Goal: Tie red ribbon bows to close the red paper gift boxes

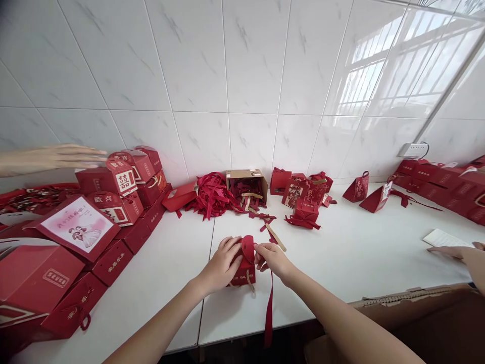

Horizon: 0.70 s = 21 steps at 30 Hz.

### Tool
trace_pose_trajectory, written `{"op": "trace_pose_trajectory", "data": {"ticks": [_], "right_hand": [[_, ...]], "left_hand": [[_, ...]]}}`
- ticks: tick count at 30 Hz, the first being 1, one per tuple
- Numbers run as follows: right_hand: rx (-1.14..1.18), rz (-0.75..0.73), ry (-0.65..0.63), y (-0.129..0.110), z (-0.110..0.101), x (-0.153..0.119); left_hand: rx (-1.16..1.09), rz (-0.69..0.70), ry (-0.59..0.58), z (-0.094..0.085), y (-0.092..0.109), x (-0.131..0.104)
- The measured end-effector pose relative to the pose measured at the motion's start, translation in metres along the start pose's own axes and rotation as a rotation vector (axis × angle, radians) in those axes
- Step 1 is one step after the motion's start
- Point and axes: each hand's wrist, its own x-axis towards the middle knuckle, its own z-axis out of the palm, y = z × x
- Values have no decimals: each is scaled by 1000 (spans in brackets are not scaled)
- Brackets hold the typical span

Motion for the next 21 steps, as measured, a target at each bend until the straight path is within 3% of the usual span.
{"op": "trace_pose_trajectory", "data": {"ticks": [3,6,11,21], "right_hand": [[-54,-6,-55,1,4,-2],[-117,-20,-126,1,11,-8],[-235,-61,-190,-4,19,-21],[-488,-179,-239,-4,22,-28]], "left_hand": [[-14,77,-105,-15,6,-19],[-38,64,-145,-25,16,-36],[-144,0,-94,-24,24,-50],[-296,-180,9,-12,21,-46]]}}
